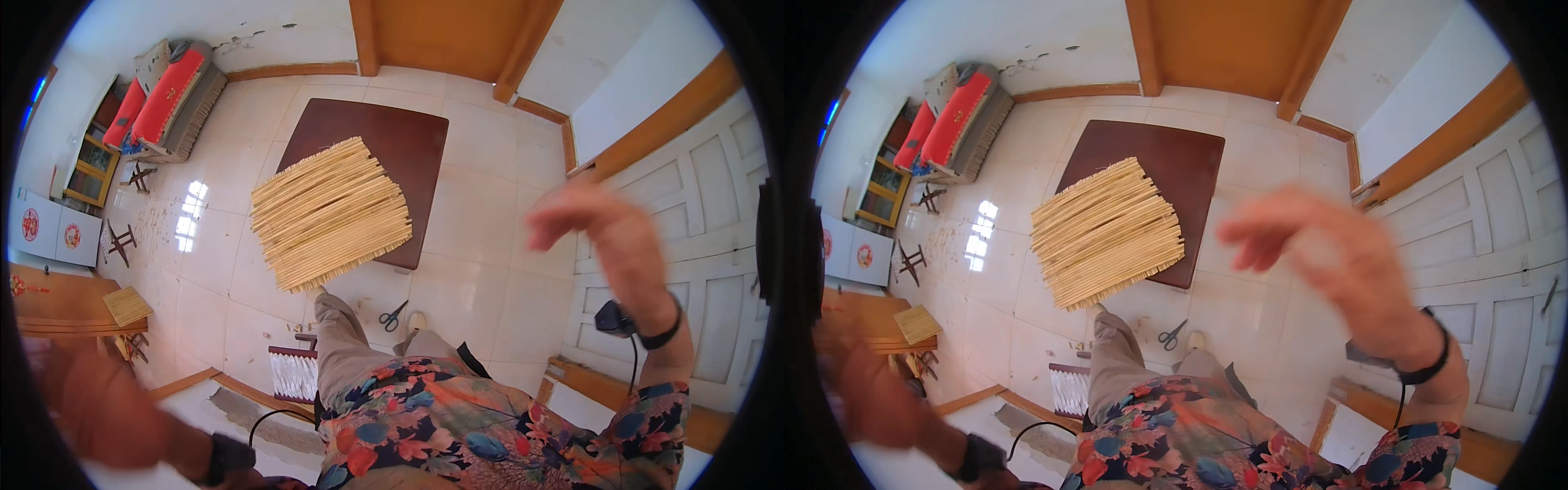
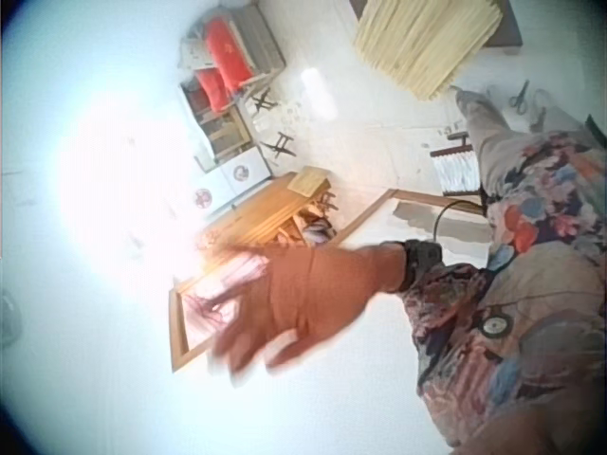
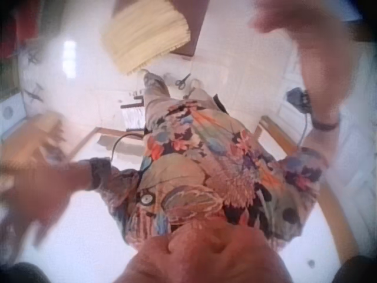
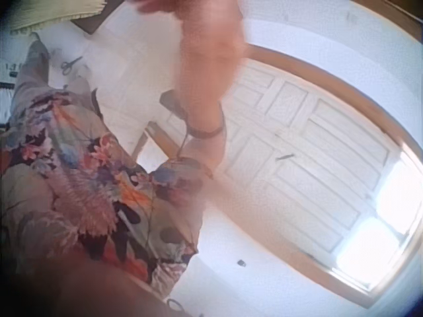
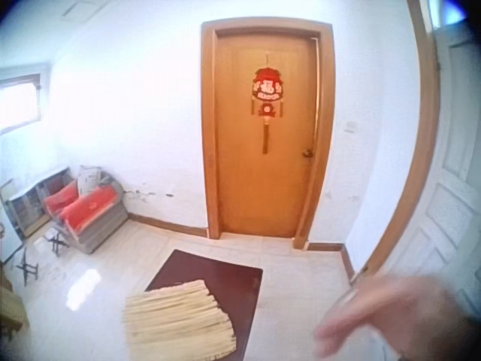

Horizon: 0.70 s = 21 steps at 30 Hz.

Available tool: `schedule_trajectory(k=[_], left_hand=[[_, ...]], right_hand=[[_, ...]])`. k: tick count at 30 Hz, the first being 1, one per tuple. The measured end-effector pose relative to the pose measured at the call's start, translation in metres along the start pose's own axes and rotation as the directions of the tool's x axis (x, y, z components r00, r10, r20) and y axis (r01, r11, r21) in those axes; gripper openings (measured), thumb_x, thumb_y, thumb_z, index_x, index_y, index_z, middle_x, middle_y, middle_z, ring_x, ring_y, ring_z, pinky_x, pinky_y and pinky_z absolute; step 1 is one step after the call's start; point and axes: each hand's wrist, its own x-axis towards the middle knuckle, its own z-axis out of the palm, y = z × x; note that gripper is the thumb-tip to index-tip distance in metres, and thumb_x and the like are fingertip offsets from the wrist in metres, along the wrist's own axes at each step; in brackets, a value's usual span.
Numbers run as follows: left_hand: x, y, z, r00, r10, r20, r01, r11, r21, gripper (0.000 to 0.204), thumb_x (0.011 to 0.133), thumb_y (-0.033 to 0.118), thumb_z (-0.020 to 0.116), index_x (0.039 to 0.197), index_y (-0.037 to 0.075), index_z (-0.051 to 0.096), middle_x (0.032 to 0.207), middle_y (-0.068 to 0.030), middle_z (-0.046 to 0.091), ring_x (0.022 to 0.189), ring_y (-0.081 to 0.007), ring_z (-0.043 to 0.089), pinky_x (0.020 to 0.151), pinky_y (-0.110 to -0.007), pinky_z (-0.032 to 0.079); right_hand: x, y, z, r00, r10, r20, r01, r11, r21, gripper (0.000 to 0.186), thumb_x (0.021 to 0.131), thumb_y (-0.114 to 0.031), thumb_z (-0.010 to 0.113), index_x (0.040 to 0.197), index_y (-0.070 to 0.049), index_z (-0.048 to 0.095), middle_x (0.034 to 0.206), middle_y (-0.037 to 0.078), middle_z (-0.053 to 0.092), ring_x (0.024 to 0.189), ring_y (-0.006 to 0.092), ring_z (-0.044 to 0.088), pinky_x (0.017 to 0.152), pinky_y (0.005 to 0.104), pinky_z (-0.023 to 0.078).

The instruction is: The person weaves a bamboo mat by threading a string through bamboo sticks, periodically moving to a door to turn a lock, and then returning to the workspace to continue the weaving process.

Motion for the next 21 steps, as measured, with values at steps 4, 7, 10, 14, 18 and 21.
schedule_trajectory(k=[4,7,10,14,18,21], left_hand=[[-0.014,-0.122,-0.035,0.797,-0.411,-0.443,0.446,0.895,-0.027,0.055,0.094,0.042,0.024,0.115,-0.004,0.046,0.110,-0.0181,0.054,0.094,-0.0303,0.057,0.087,-0.043,0.042],[-0.065,-0.180,-0.084,0.608,-0.663,-0.436,0.700,0.707,-0.098,0.050,0.094,0.039,0.033,0.107,-0.005,0.051,0.100,-0.0156,0.059,0.087,-0.0237,0.059,0.077,-0.035,0.047],[-0.119,-0.222,-0.132,0.368,-0.837,-0.406,0.909,0.416,-0.034,0.049,0.092,0.039,0.037,0.106,-0.005,0.053,0.094,-0.0129,0.060,0.084,-0.0205,0.060,0.071,-0.030,0.048],[-0.199,-0.273,-0.197,0.245,-0.963,-0.110,0.865,0.167,0.473,0.027,0.087,0.020,0.046,0.097,-0.001,0.059,0.087,-0.0138,0.063,0.082,-0.0227,0.061,0.071,-0.033,0.046],[-0.283,-0.313,-0.258,0.234,-0.967,0.096,0.575,0.217,0.789,0.031,0.086,0.030,0.047,0.090,0.001,0.060,0.087,-0.0207,0.060,0.085,-0.0378,0.056,0.074,-0.043,0.045],[-0.313,-0.334,-0.278,0.233,-0.972,-0.021,0.600,0.127,0.790,0.031,0.088,0.029,0.045,0.088,0.001,0.059,0.086,-0.0225,0.059,0.084,-0.0393,0.055,0.074,-0.044,0.044]], right_hand=[[-0.011,0.072,0.023,0.869,0.448,0.210,-0.411,0.890,-0.198,0.027,0.090,-0.021,0.045,0.105,-0.002,0.056,0.092,0.012,0.058,0.083,0.0198,0.056,0.075,0.0295,0.044],[-0.007,0.131,0.067,0.851,0.472,0.230,-0.438,0.880,-0.183,0.027,0.089,-0.023,0.047,0.105,-0.002,0.056,0.092,0.012,0.058,0.084,0.0231,0.056,0.076,0.0308,0.044],[0.004,0.189,0.118,0.795,0.567,0.216,-0.547,0.824,-0.151,0.028,0.089,-0.024,0.048,0.104,-0.002,0.056,0.093,0.012,0.058,0.085,0.0255,0.056,0.076,0.0319,0.045],[0.013,0.265,0.189,0.711,0.676,0.193,-0.629,0.734,-0.255,0.028,0.088,-0.025,0.048,0.103,-0.003,0.057,0.093,0.013,0.058,0.085,0.0276,0.056,0.076,0.0319,0.045],[0.018,0.323,0.247,0.324,0.921,0.216,-0.939,0.285,0.195,0.036,0.090,-0.032,0.045,0.108,-0.002,0.055,0.095,0.009,0.059,0.083,0.0167,0.058,0.071,0.0291,0.048],[0.006,0.366,0.282,0.312,0.935,0.172,-0.940,0.278,0.196,0.039,0.090,-0.035,0.045,0.109,-0.003,0.054,0.096,0.008,0.058,0.083,0.0149,0.057,0.067,0.0278,0.049]])
